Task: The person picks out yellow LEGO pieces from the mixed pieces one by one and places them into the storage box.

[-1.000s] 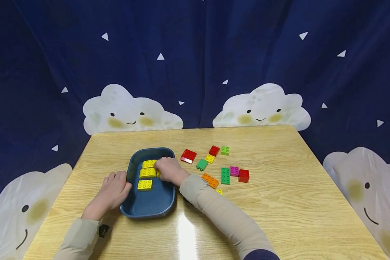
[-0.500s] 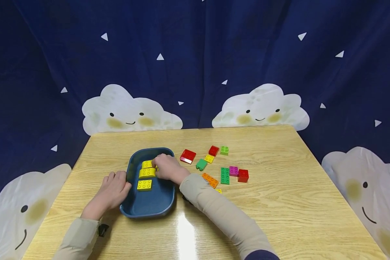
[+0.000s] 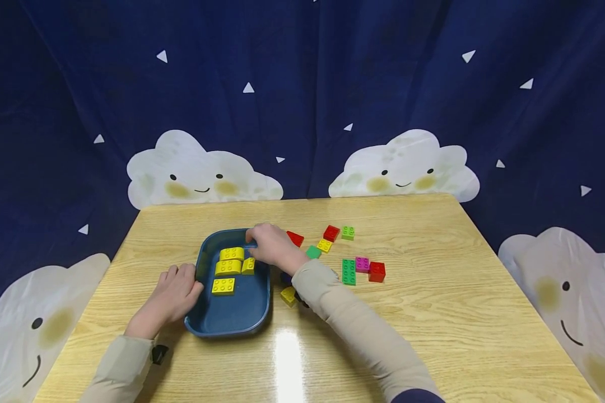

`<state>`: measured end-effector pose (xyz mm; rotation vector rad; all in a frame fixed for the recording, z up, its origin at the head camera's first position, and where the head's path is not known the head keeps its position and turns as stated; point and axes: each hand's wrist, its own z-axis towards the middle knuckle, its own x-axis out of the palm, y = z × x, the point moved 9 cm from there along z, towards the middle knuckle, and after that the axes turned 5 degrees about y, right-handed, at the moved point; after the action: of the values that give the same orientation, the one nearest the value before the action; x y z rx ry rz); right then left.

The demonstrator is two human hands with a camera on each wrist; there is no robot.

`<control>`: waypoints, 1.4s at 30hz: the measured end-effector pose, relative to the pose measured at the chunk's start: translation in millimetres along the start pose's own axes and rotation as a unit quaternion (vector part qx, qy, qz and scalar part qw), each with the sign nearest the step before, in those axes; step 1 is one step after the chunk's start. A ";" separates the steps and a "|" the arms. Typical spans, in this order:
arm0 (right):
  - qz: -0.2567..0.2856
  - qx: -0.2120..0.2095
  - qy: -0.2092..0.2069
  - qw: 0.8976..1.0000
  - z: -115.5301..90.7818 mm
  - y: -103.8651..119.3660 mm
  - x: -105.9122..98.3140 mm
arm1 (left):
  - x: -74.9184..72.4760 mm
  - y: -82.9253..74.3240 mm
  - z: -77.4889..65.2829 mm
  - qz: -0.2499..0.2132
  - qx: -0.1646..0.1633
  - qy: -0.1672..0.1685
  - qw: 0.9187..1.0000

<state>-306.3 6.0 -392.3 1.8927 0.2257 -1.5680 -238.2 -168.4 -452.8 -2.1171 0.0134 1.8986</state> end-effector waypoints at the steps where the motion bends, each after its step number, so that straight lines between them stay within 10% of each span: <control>1: -0.001 0.000 -0.006 1.000 -0.7 -2.9 -3.0 | -0.2 -0.1 -0.1 0.000 0.000 0.001 1.000; 30: -0.007 0.104 -0.044 0.994 -39.3 -136.0 -10.9 | 3.1 0.4 -1.0 -0.008 0.006 -0.009 1.000; 42: -0.023 0.124 -0.043 0.991 -52.1 -152.2 -0.7 | 0.4 0.5 -1.2 -0.014 0.002 -0.010 1.000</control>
<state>-343.6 153.2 -445.3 2.0124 0.0371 -1.7733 -237.1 -169.0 -453.1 -2.0840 -0.0175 1.9027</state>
